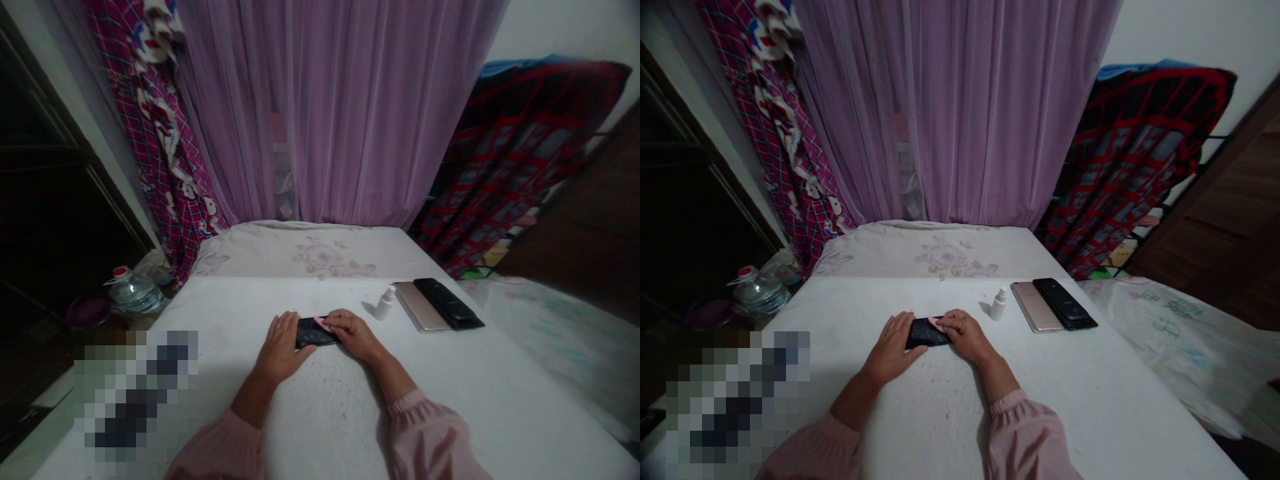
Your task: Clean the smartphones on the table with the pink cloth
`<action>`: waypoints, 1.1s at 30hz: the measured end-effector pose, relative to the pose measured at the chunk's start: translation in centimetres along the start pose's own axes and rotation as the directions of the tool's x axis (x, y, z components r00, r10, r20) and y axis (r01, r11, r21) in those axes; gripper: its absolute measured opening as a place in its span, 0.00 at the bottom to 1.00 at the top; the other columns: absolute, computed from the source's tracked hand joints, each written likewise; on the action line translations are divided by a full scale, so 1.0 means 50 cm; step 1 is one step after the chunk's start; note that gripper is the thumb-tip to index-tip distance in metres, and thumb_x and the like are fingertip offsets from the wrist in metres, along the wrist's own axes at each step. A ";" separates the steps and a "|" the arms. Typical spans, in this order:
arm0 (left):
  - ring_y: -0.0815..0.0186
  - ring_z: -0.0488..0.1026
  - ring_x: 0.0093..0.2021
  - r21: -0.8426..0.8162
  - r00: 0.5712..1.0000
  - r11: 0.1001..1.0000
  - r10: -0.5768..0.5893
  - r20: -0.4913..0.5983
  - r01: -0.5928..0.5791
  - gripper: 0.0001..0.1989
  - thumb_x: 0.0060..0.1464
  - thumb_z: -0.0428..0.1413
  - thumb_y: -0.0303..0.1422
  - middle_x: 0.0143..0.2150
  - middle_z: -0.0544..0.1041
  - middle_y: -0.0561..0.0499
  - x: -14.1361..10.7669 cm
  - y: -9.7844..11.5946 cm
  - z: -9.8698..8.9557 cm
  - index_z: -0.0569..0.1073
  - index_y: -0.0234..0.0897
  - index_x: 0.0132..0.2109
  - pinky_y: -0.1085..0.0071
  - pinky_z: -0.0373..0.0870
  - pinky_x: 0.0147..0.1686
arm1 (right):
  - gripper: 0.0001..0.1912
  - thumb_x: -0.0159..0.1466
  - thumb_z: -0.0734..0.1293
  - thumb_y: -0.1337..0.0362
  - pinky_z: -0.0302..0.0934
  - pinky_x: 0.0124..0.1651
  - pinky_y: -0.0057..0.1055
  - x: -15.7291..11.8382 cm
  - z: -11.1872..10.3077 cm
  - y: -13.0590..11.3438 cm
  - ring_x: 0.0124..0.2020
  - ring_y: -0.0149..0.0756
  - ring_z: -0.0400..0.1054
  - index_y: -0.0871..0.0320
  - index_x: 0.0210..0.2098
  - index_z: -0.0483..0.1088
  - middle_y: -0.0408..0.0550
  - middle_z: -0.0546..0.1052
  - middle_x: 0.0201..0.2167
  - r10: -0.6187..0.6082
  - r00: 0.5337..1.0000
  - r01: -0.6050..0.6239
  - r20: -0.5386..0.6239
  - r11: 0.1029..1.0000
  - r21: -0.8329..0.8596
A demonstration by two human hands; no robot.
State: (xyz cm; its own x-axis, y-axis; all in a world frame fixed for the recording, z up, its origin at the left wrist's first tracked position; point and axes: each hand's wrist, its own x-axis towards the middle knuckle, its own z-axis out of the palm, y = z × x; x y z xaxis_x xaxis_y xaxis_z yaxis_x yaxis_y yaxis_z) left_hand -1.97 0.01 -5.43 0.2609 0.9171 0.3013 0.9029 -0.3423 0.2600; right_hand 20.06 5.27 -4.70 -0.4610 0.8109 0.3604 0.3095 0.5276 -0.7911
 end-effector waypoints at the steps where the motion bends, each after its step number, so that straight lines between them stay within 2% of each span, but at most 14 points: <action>1: 0.50 0.59 0.64 -0.003 1.000 1.000 -0.002 0.002 0.002 0.33 0.56 0.52 0.48 0.62 0.65 0.35 0.000 0.001 0.000 0.58 0.32 0.62 0.49 0.51 0.63 | 0.16 0.61 0.63 0.69 0.65 0.46 0.33 0.002 0.002 0.003 0.41 0.34 0.69 0.51 0.43 0.78 0.48 0.76 0.37 0.005 1.000 -0.006 -0.014 1.000 -0.009; 8: 0.50 0.59 0.64 -0.012 1.000 1.000 -0.008 0.020 0.009 0.33 0.56 0.52 0.48 0.62 0.65 0.35 0.002 0.006 -0.008 0.57 0.32 0.62 0.48 0.51 0.63 | 0.16 0.60 0.62 0.71 0.66 0.45 0.34 0.020 0.021 0.012 0.39 0.35 0.71 0.52 0.41 0.78 0.48 0.76 0.36 0.056 0.991 -0.065 -0.120 0.995 -0.072; 10: 0.50 0.58 0.64 -0.013 1.000 1.000 -0.018 0.024 0.018 0.33 0.56 0.52 0.47 0.62 0.65 0.34 0.002 0.007 -0.009 0.57 0.32 0.62 0.48 0.51 0.63 | 0.15 0.61 0.62 0.70 0.66 0.45 0.34 0.018 0.014 0.009 0.39 0.35 0.71 0.52 0.42 0.78 0.48 0.77 0.37 0.043 0.995 -0.048 -0.091 0.997 -0.053; 15: 0.50 0.59 0.64 -0.027 1.000 0.999 -0.024 0.004 0.024 0.34 0.56 0.52 0.48 0.62 0.65 0.35 0.001 0.006 -0.004 0.56 0.33 0.63 0.48 0.50 0.63 | 0.12 0.63 0.64 0.63 0.66 0.47 0.32 0.005 -0.022 -0.004 0.41 0.33 0.71 0.50 0.42 0.78 0.47 0.77 0.38 -0.006 0.996 0.003 0.090 0.999 0.036; 17: 0.50 0.59 0.64 -0.025 1.000 0.999 -0.021 0.003 0.021 0.34 0.56 0.51 0.48 0.62 0.64 0.35 0.001 0.005 -0.002 0.56 0.33 0.63 0.48 0.50 0.63 | 0.12 0.63 0.64 0.62 0.65 0.48 0.31 0.003 -0.027 -0.005 0.41 0.33 0.70 0.49 0.42 0.78 0.46 0.77 0.37 -0.023 0.992 0.017 0.123 0.999 0.045; 19: 0.50 0.58 0.64 -0.020 1.000 1.000 -0.020 0.011 0.020 0.34 0.56 0.52 0.48 0.63 0.64 0.35 0.001 0.004 -0.001 0.57 0.32 0.62 0.48 0.50 0.63 | 0.12 0.63 0.64 0.64 0.65 0.48 0.32 0.005 -0.023 -0.003 0.41 0.33 0.71 0.49 0.42 0.78 0.46 0.77 0.37 -0.014 0.995 0.011 0.100 1.000 0.029; 24: 0.50 0.58 0.65 -0.014 1.000 1.000 -0.022 0.017 0.022 0.33 0.56 0.52 0.48 0.63 0.64 0.35 0.001 0.005 -0.003 0.57 0.33 0.62 0.48 0.50 0.63 | 0.15 0.61 0.62 0.69 0.66 0.46 0.34 0.016 0.011 0.008 0.40 0.35 0.71 0.51 0.41 0.78 0.48 0.77 0.38 0.044 0.996 -0.049 -0.076 0.997 -0.060; 26: 0.50 0.57 0.65 -0.016 1.000 1.000 -0.017 0.018 0.017 0.33 0.56 0.51 0.48 0.63 0.64 0.36 0.001 0.005 -0.005 0.57 0.34 0.63 0.48 0.50 0.63 | 0.15 0.62 0.62 0.69 0.66 0.45 0.33 0.019 0.015 0.008 0.39 0.34 0.71 0.51 0.41 0.78 0.48 0.77 0.37 0.058 0.993 -0.065 -0.103 0.996 -0.063; 29: 0.50 0.57 0.65 -0.016 0.999 1.000 -0.021 0.026 0.021 0.34 0.56 0.51 0.48 0.63 0.64 0.36 0.001 0.006 -0.007 0.56 0.34 0.63 0.48 0.49 0.63 | 0.13 0.62 0.63 0.66 0.66 0.46 0.33 0.015 -0.001 0.005 0.39 0.34 0.72 0.52 0.41 0.78 0.48 0.77 0.37 0.061 0.997 -0.062 -0.040 0.998 -0.016; 31: 0.50 0.58 0.65 -0.020 0.999 0.999 -0.026 0.027 0.026 0.34 0.56 0.51 0.48 0.63 0.64 0.36 0.001 0.006 -0.007 0.56 0.34 0.63 0.48 0.49 0.63 | 0.10 0.62 0.65 0.64 0.64 0.52 0.36 0.010 -0.020 0.000 0.40 0.34 0.72 0.51 0.39 0.79 0.46 0.78 0.35 0.031 0.998 -0.033 0.064 0.999 0.031; 33: 0.50 0.58 0.65 -0.025 0.999 0.999 -0.030 0.029 0.031 0.34 0.56 0.51 0.49 0.63 0.64 0.36 0.001 0.006 -0.006 0.56 0.34 0.63 0.48 0.49 0.64 | 0.09 0.61 0.66 0.62 0.58 0.59 0.39 0.005 -0.035 -0.004 0.41 0.34 0.71 0.49 0.37 0.79 0.44 0.78 0.33 -0.011 0.989 0.001 0.151 0.998 0.071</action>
State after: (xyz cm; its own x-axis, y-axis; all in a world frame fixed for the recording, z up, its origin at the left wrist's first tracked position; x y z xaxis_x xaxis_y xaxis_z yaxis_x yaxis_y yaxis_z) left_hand -1.79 -0.09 -5.06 0.2438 0.9325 0.2663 0.9015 -0.3192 0.2923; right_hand 21.35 5.80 -3.61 -0.5844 0.7576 0.2908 0.2498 0.5089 -0.8238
